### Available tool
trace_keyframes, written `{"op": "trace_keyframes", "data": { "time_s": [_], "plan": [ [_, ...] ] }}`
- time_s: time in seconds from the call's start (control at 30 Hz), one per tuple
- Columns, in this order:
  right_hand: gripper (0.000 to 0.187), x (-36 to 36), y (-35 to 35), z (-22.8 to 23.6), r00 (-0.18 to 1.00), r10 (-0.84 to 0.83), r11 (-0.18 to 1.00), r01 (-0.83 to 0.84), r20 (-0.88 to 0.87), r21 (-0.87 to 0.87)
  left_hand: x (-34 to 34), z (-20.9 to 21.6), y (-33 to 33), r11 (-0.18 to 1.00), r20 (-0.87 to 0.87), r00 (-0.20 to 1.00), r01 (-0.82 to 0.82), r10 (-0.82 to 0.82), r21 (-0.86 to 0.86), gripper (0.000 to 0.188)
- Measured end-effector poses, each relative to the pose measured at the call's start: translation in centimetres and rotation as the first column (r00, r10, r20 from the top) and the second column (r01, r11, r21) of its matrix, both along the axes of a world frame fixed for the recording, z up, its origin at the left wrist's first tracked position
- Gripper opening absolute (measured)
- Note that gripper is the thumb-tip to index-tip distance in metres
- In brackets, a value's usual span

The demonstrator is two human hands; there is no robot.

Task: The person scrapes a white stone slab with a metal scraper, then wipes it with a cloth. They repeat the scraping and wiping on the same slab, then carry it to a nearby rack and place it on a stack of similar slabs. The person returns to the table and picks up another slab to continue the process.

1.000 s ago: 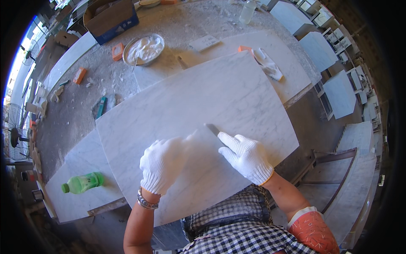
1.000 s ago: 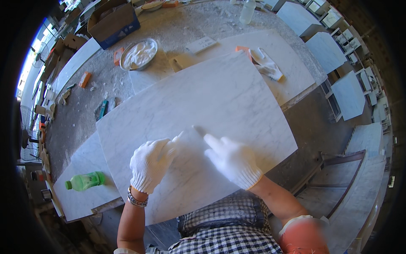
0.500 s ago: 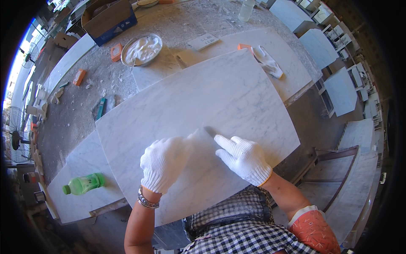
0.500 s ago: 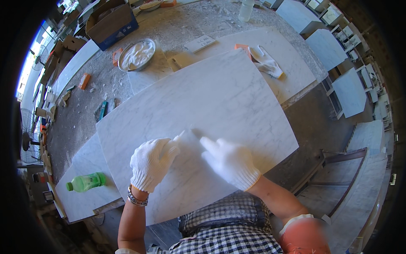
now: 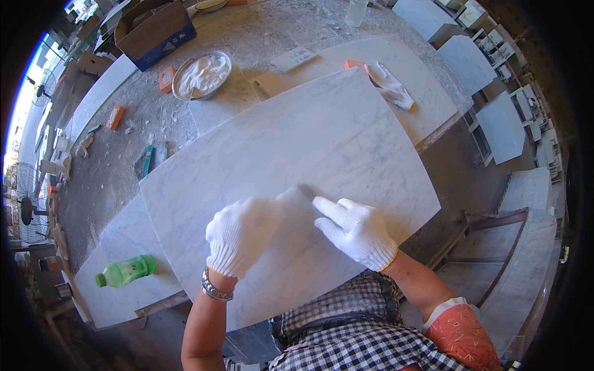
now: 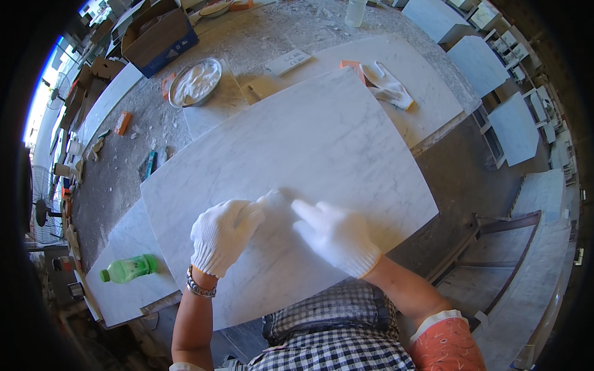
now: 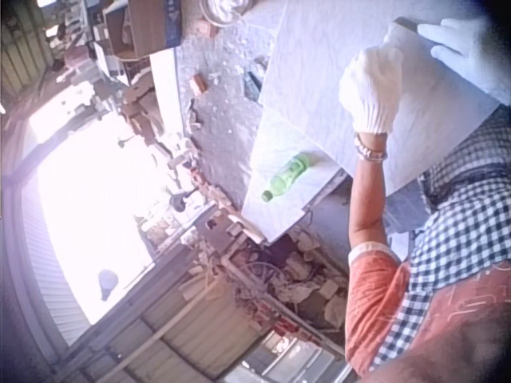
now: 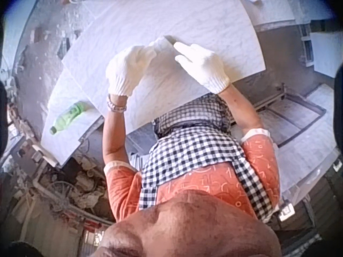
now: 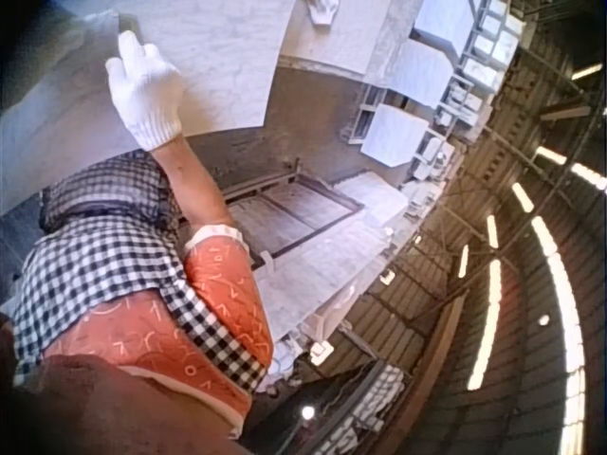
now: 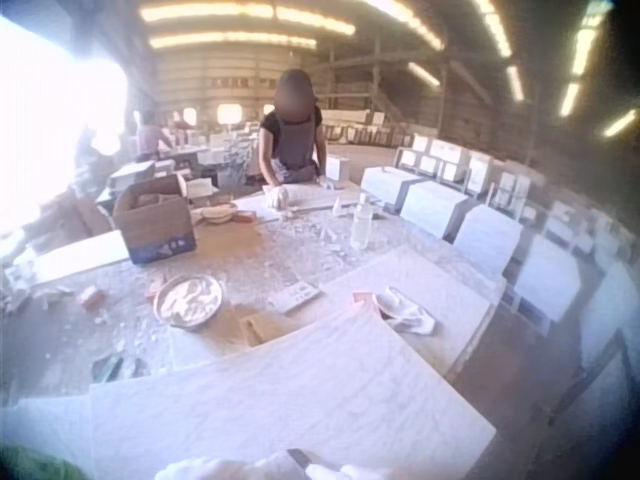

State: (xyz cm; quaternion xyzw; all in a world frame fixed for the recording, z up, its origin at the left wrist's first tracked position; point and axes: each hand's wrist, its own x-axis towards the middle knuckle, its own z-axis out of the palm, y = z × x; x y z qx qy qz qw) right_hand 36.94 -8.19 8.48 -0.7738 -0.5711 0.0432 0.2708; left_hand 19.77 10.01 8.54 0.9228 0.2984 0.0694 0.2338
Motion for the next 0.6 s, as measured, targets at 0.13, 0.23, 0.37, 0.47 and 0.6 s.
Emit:
{"op": "trace_keyframes", "data": {
  "time_s": [0.13,0.23,0.37,0.47,0.6],
  "plan": [
    [0.035,0.7,-0.7,-0.6,0.994,-0.101,0.987,0.105,-0.034,0.121,0.3,-0.1,0.2,0.999,-0.017,0.999,0.027,-0.027,-0.029,0.028],
    [0.036,1.1,-0.7,-1.3,0.992,-0.109,0.973,0.119,-0.056,0.200,0.6,0.0,0.1,1.000,-0.025,0.999,0.023,-0.024,-0.018,0.028],
    [0.034,1.3,-0.7,-2.1,0.995,-0.093,0.957,0.096,-0.022,0.273,0.8,-0.1,0.2,0.999,-0.024,0.999,0.043,-0.043,-0.001,0.027],
    [0.034,1.3,-0.6,-2.3,0.995,-0.094,0.950,0.097,-0.025,0.297,0.8,-0.5,0.4,0.996,0.017,0.997,0.073,-0.074,0.044,0.022],
    [0.035,1.2,-0.7,-2.3,0.994,-0.105,0.956,0.107,-0.022,0.274,0.7,-0.8,0.5,0.994,-0.003,0.996,0.086,-0.086,0.061,0.021]
  ]
}}
